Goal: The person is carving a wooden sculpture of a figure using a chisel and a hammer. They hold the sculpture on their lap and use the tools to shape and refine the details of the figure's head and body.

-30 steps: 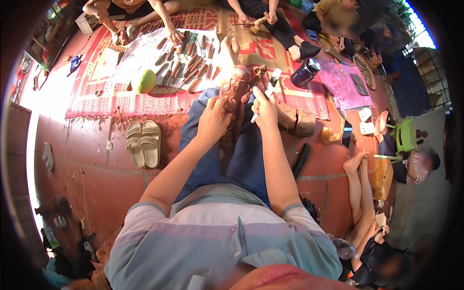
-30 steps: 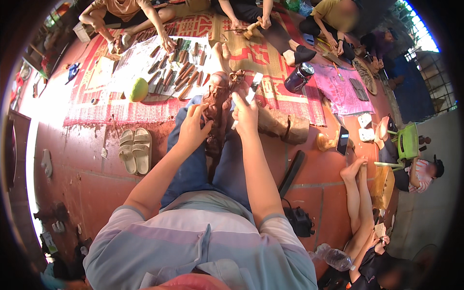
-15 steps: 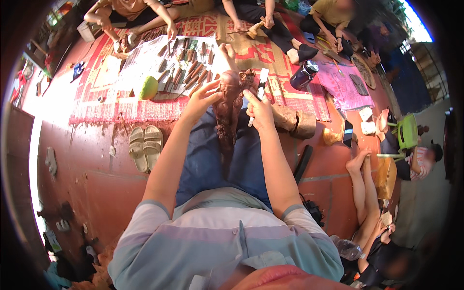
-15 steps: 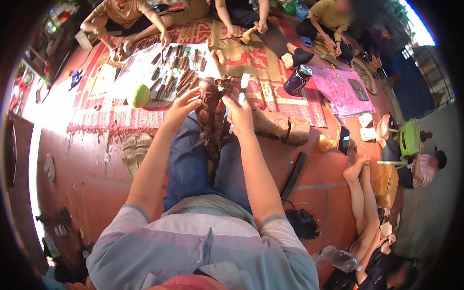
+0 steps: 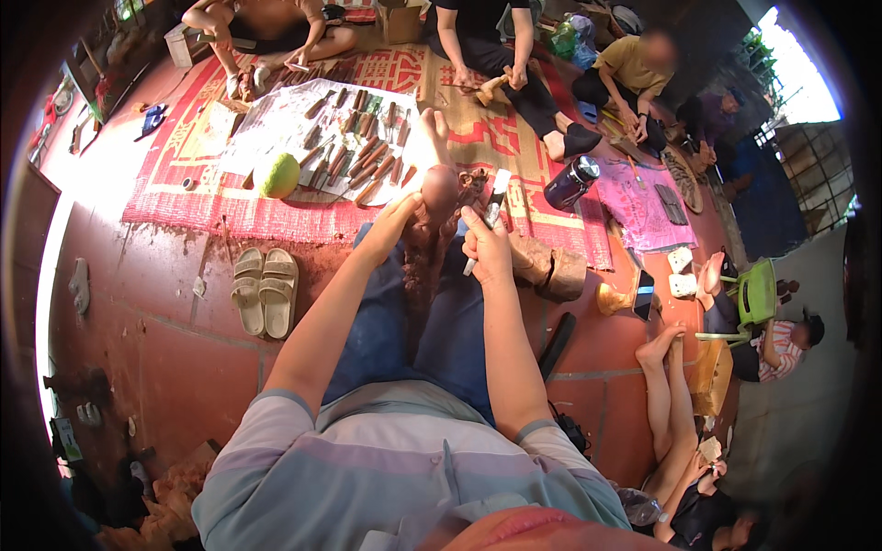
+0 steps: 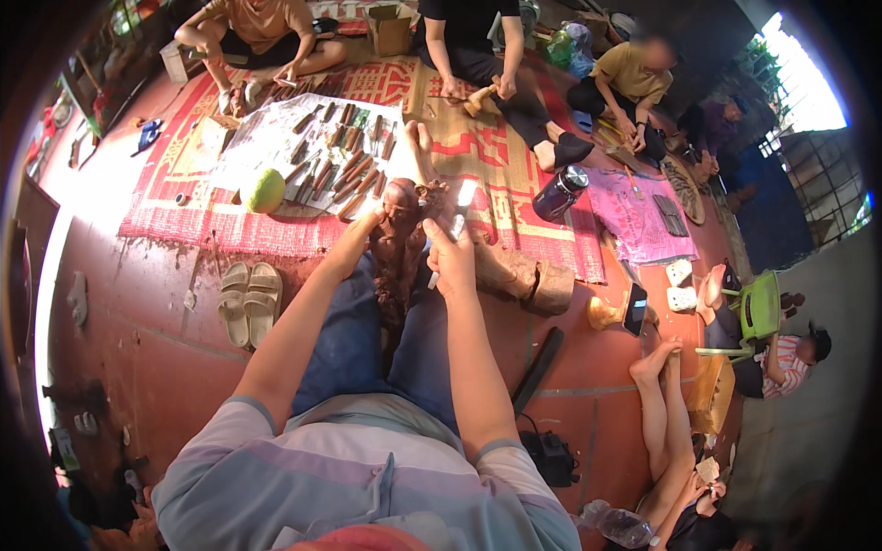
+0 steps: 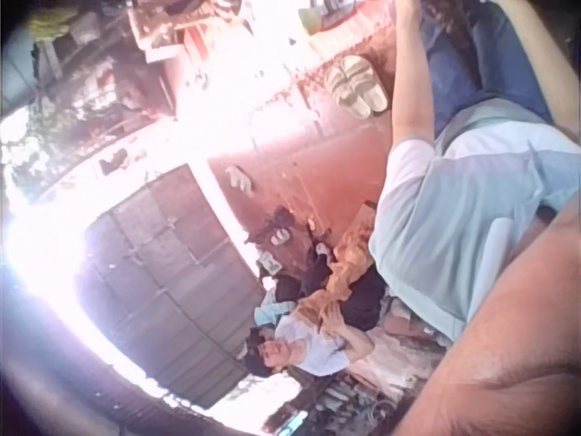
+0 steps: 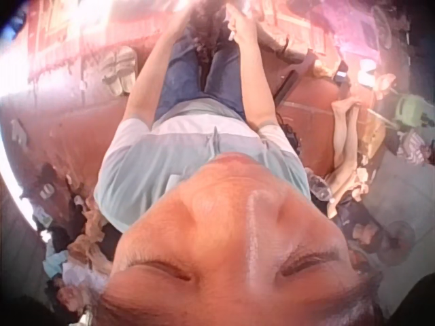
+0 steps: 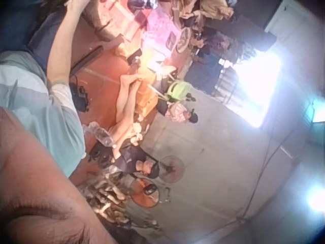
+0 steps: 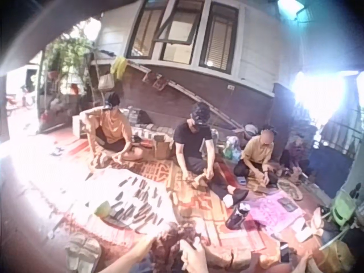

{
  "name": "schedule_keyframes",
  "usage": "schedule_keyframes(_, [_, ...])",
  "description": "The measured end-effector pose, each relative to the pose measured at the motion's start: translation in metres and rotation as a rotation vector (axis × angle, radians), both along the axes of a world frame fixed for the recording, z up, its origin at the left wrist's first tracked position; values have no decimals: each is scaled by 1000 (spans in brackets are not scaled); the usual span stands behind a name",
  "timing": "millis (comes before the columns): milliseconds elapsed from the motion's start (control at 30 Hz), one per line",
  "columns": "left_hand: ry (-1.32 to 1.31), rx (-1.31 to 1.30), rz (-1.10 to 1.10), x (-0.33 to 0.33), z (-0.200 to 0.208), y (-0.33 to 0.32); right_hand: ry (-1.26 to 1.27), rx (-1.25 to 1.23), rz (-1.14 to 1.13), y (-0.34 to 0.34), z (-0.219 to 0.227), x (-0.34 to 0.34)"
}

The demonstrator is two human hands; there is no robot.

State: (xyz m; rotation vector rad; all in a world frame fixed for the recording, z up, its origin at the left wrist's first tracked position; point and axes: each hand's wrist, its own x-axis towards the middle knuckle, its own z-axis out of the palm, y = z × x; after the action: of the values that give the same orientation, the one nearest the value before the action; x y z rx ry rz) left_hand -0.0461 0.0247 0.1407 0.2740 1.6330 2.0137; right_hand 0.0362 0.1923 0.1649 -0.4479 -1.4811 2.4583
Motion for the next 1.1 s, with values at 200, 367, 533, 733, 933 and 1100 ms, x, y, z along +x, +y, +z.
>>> schedule_keyframes(200, [-69,225,-130,5,-38,-2,-4,23,-17,-1,3,6])
schedule_keyframes(367, [105,86,-158,25,-24,-6,43,-24,-38,-6,5,18])
schedule_keyframes(533, [318,61,-30,52,-34,-6,66,-69,-28,-13,5,38])
schedule_keyframes(733, [407,-3,205,91,-50,-13,43,-138,125,-23,14,56])
schedule_keyframes(933, [565,-172,-17,88,-30,-3,43,-197,2,0,12,94])
schedule_keyframes(1100, [402,-23,-309,53,-35,-22,42,-285,25,-21,17,110])
